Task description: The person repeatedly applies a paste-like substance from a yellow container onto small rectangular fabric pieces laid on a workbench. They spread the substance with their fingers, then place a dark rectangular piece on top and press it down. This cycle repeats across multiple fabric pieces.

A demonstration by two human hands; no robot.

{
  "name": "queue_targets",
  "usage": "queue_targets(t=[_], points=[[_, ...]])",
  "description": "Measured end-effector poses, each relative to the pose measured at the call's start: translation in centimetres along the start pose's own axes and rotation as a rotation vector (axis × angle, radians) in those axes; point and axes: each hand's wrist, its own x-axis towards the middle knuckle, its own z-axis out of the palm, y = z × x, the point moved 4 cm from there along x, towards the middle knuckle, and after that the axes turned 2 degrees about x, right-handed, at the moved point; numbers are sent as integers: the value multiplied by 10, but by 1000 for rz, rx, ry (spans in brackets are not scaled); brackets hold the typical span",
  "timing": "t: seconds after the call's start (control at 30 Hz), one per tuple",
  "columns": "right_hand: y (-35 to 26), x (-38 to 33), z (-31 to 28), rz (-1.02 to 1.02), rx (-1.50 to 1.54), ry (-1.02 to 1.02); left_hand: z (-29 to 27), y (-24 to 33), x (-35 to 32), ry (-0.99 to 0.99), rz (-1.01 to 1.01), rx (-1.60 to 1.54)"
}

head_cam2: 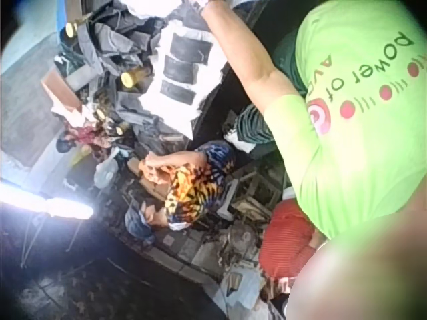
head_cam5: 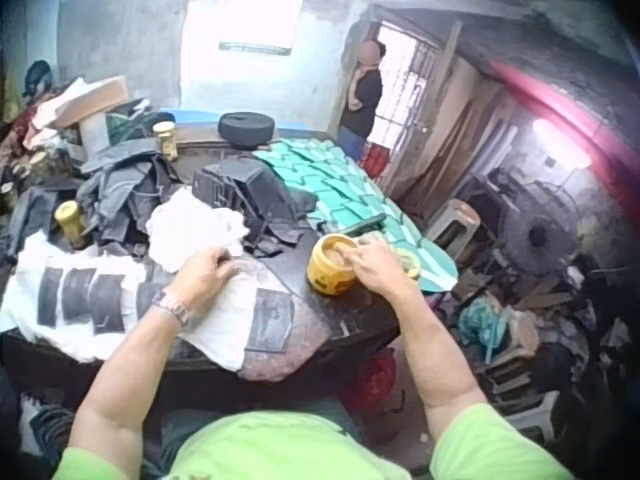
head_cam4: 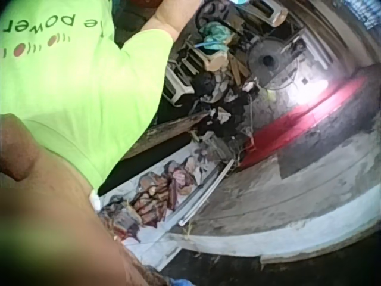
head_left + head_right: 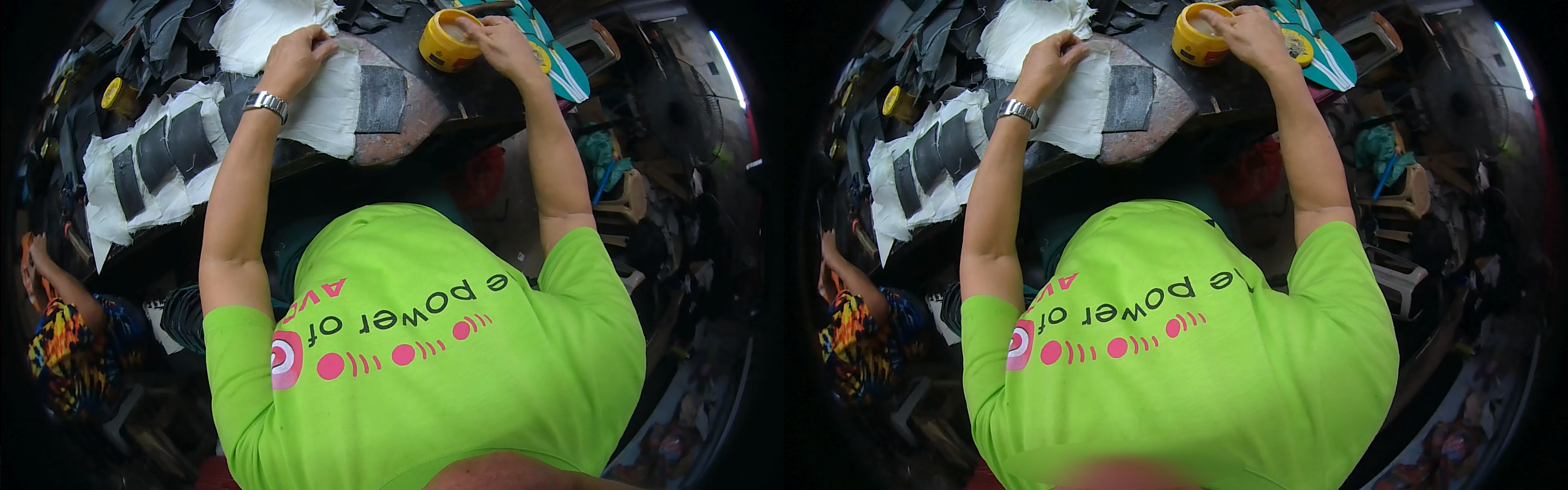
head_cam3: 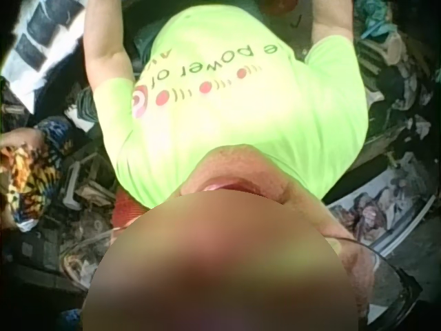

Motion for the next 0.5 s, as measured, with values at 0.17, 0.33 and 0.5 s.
queue_targets(t=[0.17,0.33,0.5], points=[[-18,-18,-27,230,-164,222,-10,-11,15,153,-40,-109],[-69,-51,-13,164,112,-509,4,-19,14,158,-55,-40],[-159,-71,28,-470,426,-158,15,-20,11,165,-68,26]])
